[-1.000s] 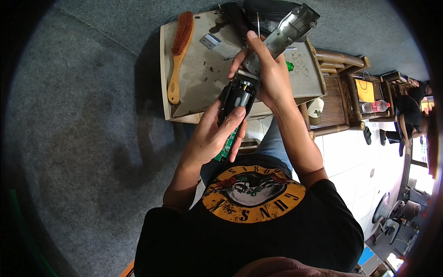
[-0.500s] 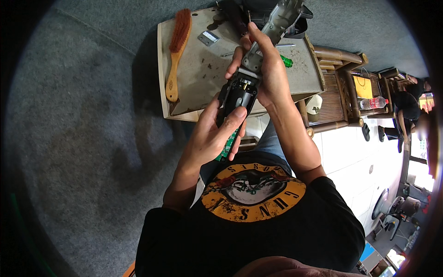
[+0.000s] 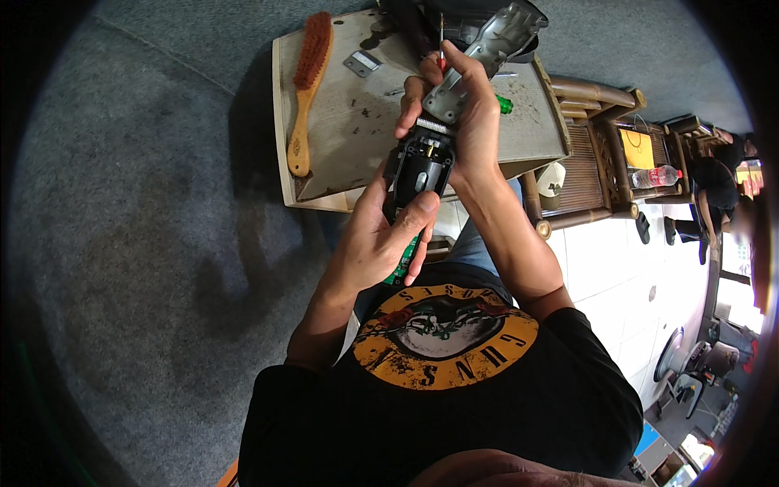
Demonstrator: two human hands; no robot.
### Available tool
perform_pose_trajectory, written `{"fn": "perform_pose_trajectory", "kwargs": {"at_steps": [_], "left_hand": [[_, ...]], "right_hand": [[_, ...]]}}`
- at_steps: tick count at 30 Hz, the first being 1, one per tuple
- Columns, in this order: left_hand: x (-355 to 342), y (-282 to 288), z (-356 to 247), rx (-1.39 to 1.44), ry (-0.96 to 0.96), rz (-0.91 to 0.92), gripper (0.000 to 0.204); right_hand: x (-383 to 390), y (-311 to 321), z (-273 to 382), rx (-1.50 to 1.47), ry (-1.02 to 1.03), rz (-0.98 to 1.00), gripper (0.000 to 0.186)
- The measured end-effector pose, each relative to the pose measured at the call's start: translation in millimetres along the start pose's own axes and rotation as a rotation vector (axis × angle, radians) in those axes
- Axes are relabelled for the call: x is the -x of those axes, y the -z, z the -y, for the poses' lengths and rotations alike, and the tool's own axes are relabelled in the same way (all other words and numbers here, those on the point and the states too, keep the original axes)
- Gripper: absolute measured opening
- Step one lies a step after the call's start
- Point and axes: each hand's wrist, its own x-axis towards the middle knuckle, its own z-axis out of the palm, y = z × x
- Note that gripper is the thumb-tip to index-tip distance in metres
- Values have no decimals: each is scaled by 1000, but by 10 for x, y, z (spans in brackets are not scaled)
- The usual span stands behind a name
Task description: The person repairs hair clippers by using a screwdriver to remove and replace internal components and the outer metal casing.
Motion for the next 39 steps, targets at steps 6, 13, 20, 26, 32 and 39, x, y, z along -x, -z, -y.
{"fn": "perform_pose_trajectory", "kwargs": {"at_steps": [6, 13, 20, 26, 32, 39], "left_hand": [[-2, -13, 15, 90, 23, -15, 37], [-50, -108, 102, 57, -60, -82, 36], [-119, 54, 58, 171, -117, -150, 46], [-354, 374, -31, 299, -201, -266, 72], [-496, 538, -150, 379, -435, -358, 71], [-686, 660, 16, 410, -523, -227, 64]], "right_hand": [[3, -41, -36, 59, 39, -81, 33], [-57, -2, 33, 288, -43, -7, 30], [-22, 200, 441, 576, 185, -125, 41], [166, 114, 295, 1011, 161, -106, 50], [103, 331, 36, 1059, 238, -33, 46], [131, 307, 13, 1016, 234, -5, 44]]}}
